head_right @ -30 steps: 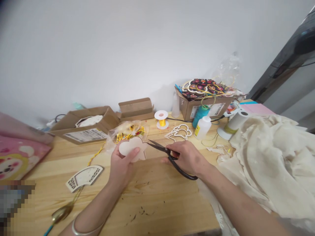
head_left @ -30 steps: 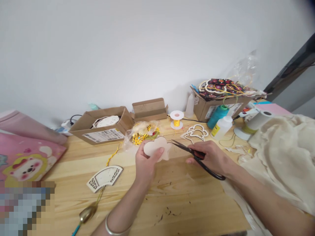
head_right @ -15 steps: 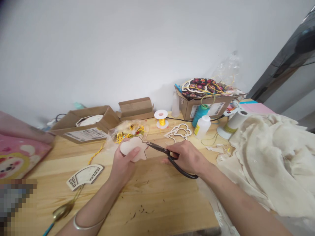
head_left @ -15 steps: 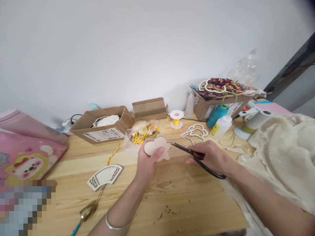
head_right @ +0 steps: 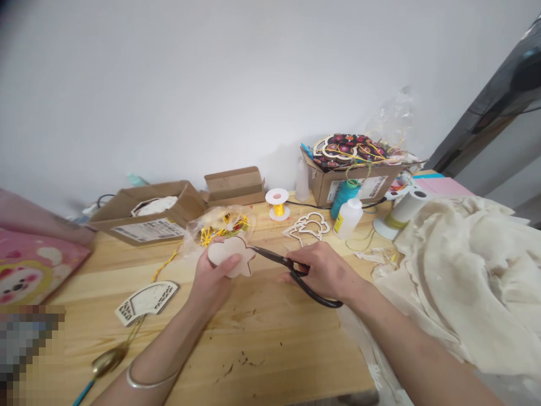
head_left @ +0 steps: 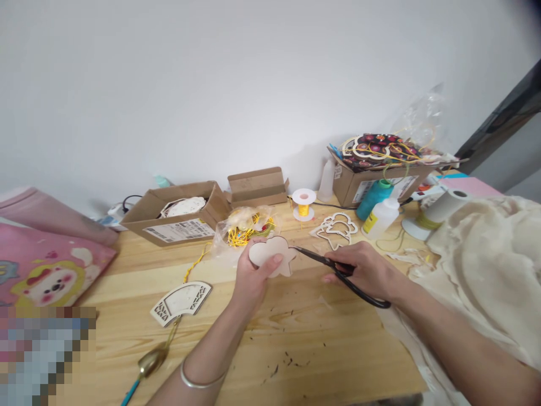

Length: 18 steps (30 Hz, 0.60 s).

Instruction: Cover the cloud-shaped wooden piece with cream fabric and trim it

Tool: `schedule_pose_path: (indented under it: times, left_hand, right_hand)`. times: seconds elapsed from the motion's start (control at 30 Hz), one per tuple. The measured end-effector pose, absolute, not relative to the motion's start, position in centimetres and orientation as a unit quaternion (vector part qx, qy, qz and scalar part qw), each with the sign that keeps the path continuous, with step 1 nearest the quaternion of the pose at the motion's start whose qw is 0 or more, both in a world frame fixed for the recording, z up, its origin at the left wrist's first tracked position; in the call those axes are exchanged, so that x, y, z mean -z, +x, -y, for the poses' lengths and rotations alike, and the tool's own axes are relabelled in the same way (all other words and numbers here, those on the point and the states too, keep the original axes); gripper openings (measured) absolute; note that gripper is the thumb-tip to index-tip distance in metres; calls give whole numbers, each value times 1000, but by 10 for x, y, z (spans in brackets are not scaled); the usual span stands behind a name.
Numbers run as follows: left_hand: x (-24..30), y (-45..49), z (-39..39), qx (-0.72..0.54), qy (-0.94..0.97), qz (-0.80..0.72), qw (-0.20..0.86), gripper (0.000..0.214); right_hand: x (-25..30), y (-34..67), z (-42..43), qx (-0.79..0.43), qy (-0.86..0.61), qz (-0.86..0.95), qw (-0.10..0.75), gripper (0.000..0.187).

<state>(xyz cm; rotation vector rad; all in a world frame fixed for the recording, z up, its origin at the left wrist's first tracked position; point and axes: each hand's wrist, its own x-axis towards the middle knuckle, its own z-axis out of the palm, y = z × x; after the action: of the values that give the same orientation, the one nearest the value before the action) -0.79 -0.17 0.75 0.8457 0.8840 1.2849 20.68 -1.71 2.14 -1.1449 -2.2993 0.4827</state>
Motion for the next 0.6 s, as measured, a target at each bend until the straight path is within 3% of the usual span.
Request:
schedule_pose_path:
  times: [0.6]
  left_hand:
    - [0, -21, -5, -507, 462, -376, 623, 38]
  right_hand:
    - [-23, 217, 17, -123, -381, 883, 245, 30]
